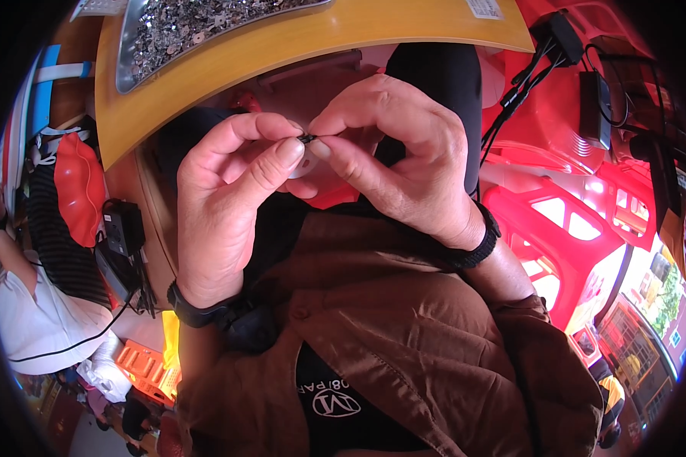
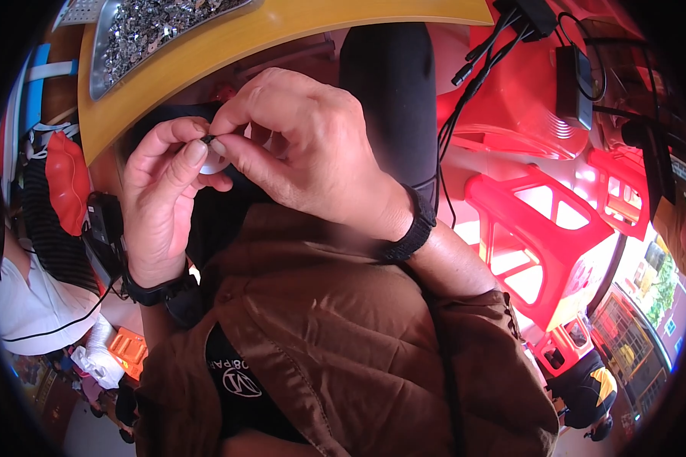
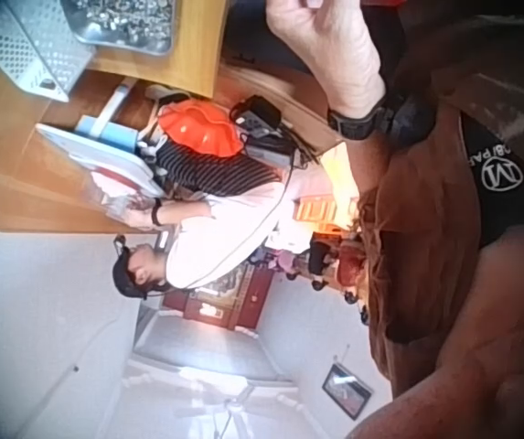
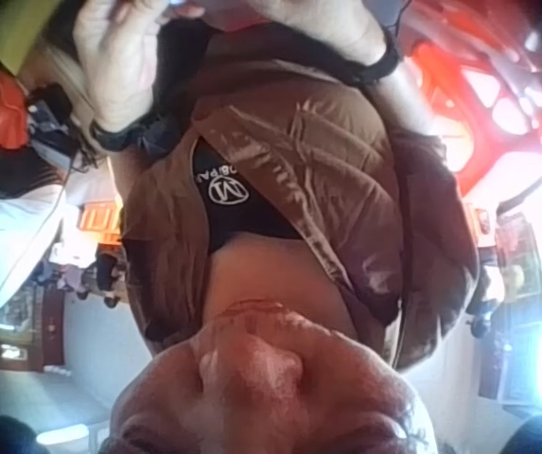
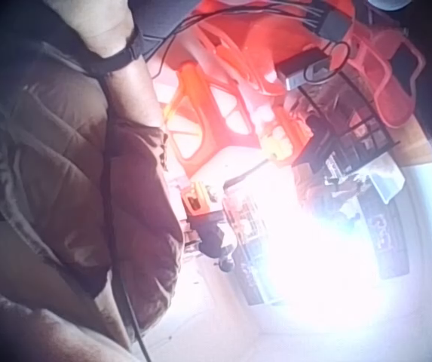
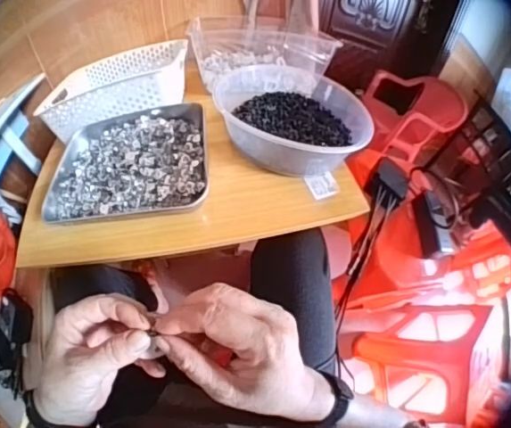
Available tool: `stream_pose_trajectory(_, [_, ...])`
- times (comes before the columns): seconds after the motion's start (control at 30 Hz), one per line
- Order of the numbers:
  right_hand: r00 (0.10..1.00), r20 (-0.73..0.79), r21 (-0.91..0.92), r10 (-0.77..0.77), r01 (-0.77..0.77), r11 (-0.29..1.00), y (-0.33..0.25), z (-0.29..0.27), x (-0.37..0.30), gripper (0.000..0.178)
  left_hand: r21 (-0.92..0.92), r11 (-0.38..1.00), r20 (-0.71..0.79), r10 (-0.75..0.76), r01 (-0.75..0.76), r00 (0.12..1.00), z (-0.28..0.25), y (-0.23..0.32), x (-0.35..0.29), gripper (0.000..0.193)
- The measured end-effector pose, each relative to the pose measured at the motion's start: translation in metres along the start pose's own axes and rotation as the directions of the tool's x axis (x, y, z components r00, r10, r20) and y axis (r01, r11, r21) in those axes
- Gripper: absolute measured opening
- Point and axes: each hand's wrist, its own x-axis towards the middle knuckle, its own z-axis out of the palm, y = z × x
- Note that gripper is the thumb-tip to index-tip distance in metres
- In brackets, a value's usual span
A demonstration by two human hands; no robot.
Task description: Assemble small black plastic components into a white circular base.
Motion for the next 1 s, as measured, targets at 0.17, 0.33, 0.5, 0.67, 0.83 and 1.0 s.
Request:
stream_pose_trajectory(0.17, [0.999, -0.013, 0.085, 0.046, -0.045, 0.995, 0.005, -0.002, -0.002, 0.011, -0.12, 0.993, 0.025, -0.016, 0.018, 1.0, -0.003, -0.003, 0.0, 0.02])
stream_pose_trajectory(0.33, [0.996, 0.012, 0.021, 0.083, -0.083, 0.996, 0.001, -0.007, -0.002, 0.012, -0.202, 0.979, 0.019, -0.028, 0.032, 0.999, -0.006, -0.007, 0.001, 0.025])
stream_pose_trajectory(0.5, [0.998, -0.055, -0.045, -0.038, 0.035, 0.998, 0.004, -0.003, -0.002, 0.012, -0.271, 0.962, 0.065, -0.027, 0.044, 0.998, -0.009, -0.008, 0.002, 0.025])
stream_pose_trajectory(0.67, [0.997, -0.054, -0.103, -0.061, 0.055, 0.993, 0.0, -0.002, -0.002, 0.014, -0.28, 0.96, 0.009, -0.017, 0.019, 1.0, -0.009, -0.01, -0.001, 0.024])
stream_pose_trajectory(0.83, [0.995, -0.073, -0.136, -0.071, 0.06, 0.989, 0.001, -0.001, -0.003, 0.016, -0.246, 0.969, 0.058, -0.022, 0.035, 0.998, -0.007, -0.008, 0.001, 0.025])
stream_pose_trajectory(1.0, [0.989, -0.078, -0.16, -0.129, 0.115, 0.98, 0.002, 0.0, -0.002, 0.019, -0.238, 0.971, 0.076, -0.007, 0.025, 0.997, -0.005, -0.007, 0.001, 0.025])
